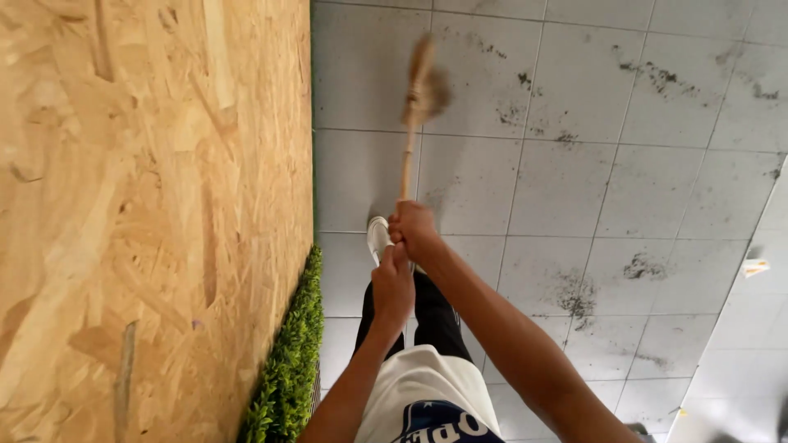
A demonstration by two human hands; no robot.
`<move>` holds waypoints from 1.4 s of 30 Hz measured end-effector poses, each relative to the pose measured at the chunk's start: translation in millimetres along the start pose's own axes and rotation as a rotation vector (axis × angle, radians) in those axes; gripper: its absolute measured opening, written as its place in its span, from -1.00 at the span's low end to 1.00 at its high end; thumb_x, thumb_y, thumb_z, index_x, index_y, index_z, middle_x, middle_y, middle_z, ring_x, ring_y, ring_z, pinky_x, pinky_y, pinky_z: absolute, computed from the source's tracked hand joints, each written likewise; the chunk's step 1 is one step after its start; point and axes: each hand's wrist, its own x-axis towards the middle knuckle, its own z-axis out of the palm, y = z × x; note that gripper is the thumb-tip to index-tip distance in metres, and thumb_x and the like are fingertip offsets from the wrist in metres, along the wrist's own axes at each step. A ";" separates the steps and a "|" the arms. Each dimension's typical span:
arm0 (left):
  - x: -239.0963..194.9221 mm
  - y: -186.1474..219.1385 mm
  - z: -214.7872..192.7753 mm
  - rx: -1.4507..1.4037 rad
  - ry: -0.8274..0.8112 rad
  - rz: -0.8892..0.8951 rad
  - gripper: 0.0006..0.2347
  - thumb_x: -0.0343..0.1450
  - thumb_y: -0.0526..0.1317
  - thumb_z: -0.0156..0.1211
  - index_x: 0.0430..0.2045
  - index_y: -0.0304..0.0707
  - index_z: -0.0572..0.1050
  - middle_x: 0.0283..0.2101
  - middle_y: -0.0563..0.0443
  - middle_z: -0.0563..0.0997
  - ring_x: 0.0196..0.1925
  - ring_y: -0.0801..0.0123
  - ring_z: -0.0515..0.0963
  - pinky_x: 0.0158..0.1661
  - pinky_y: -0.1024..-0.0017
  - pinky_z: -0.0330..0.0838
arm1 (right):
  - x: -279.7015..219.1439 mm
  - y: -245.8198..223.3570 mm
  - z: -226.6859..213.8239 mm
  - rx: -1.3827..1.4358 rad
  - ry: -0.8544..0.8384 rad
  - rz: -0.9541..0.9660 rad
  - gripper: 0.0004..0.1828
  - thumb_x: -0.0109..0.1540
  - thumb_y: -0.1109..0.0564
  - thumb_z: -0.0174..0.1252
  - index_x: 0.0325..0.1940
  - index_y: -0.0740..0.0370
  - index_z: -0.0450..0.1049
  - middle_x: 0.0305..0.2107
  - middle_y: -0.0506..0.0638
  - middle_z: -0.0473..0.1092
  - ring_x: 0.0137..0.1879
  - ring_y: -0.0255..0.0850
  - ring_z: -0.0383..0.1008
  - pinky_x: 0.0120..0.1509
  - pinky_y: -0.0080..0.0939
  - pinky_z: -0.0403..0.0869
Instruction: Sweeping debris off a tiled floor using a handheld broom.
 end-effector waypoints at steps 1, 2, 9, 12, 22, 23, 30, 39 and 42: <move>3.6 -0.5 -0.2 0.006 -0.005 -0.009 -0.56 0.56 0.18 -0.31 -0.31 -0.11 0.47 -0.33 -0.37 0.64 -0.10 -0.33 0.62 -0.06 -0.13 0.45 | -3.7 -2.6 8.2 0.004 0.005 0.010 -0.87 0.31 0.14 -0.14 -0.35 0.03 0.22 -0.68 -0.09 0.22 -0.70 -0.35 0.18 -0.72 -0.36 0.17; 7.9 -2.0 0.2 -0.005 0.041 -0.054 -0.57 0.57 0.17 -0.32 -0.26 -0.11 0.47 -0.28 -0.39 0.65 -0.09 -0.33 0.63 -0.05 -0.13 0.47 | -6.1 -4.8 16.1 0.012 -0.125 0.064 -0.81 0.32 0.08 -0.08 -0.40 0.05 0.23 -0.70 -0.15 0.13 -0.72 -0.38 0.09 -0.75 -0.39 0.09; 107.6 -31.0 42.9 -0.082 0.037 -0.135 -0.57 0.56 0.10 -0.28 -0.01 -0.17 0.50 -0.09 -0.42 0.64 0.08 -0.35 0.56 0.10 -0.15 0.40 | 151.7 23.6 -7.1 -0.103 -0.509 0.002 -0.86 0.32 0.41 -0.14 -0.10 0.27 0.20 -0.42 -0.18 0.08 -0.50 -0.51 0.05 -0.55 -0.73 0.07; 79.6 -6.2 40.2 -0.124 -0.045 -0.062 -0.55 0.56 0.09 -0.28 0.10 -0.21 0.46 -0.01 -0.51 0.59 0.11 -0.44 0.50 0.15 -0.20 0.33 | 127.4 2.0 -16.1 -0.006 -0.164 0.024 -0.89 0.36 0.09 0.00 -0.19 0.10 0.22 -0.60 -0.16 0.18 -0.68 -0.43 0.10 -0.72 -0.43 0.08; 2.3 3.1 117.9 -0.646 -0.292 -0.338 -0.72 0.59 -0.02 -0.26 -0.10 -0.22 0.34 -0.64 0.14 0.33 -0.64 0.52 0.21 -0.54 0.49 0.20 | 0.6 -50.2 -58.1 -0.326 -0.187 0.342 -0.77 0.37 0.10 -0.02 0.07 0.21 0.37 -0.63 -0.12 0.20 -0.71 -0.45 -0.03 -0.76 -0.47 -0.06; 21.8 -2.7 138.4 -0.613 -0.083 -0.350 -0.69 0.58 0.04 -0.26 -0.20 -0.20 0.36 -0.60 -0.02 0.47 -0.64 0.40 0.41 -0.56 0.46 0.37 | 18.1 -52.7 -51.1 -0.485 -0.269 0.290 -0.79 0.35 0.16 -0.03 -0.02 0.30 0.44 -0.66 -0.09 0.24 -0.70 -0.41 0.01 -0.71 -0.41 -0.01; 103.6 75.1 165.0 -0.654 0.032 -0.289 -0.62 0.58 0.15 -0.23 -0.19 -0.17 0.39 -0.50 -0.23 0.62 -0.56 0.14 0.64 -0.51 0.27 0.56 | 80.5 -140.2 -46.7 -0.317 -0.344 0.339 -0.86 0.40 0.18 -0.08 -0.22 0.23 0.16 -0.53 -0.18 0.05 -0.59 -0.52 0.04 -0.63 -0.67 0.02; 77.2 71.3 120.8 -0.279 0.057 -0.072 -0.57 0.57 0.18 -0.29 -0.36 -0.12 0.45 -0.57 -0.11 0.62 -0.43 0.07 0.66 -0.25 0.15 0.50 | 67.3 -135.6 -46.9 -0.081 -0.309 0.143 -0.85 0.37 -0.04 0.07 -0.17 -0.02 0.26 -0.58 -0.08 0.14 -0.64 -0.34 0.13 -0.74 -0.38 0.11; 104.4 84.2 105.3 -0.183 0.170 -0.049 -0.65 0.59 0.06 -0.28 -0.33 -0.15 0.41 -0.52 -0.24 0.63 -0.31 -0.22 0.64 -0.19 -0.05 0.42 | 79.7 -133.6 -14.0 -0.146 -0.354 0.017 -0.92 0.37 0.04 0.12 -0.13 0.03 0.39 -0.58 -0.05 0.20 -0.73 -0.29 0.11 -0.79 -0.29 0.15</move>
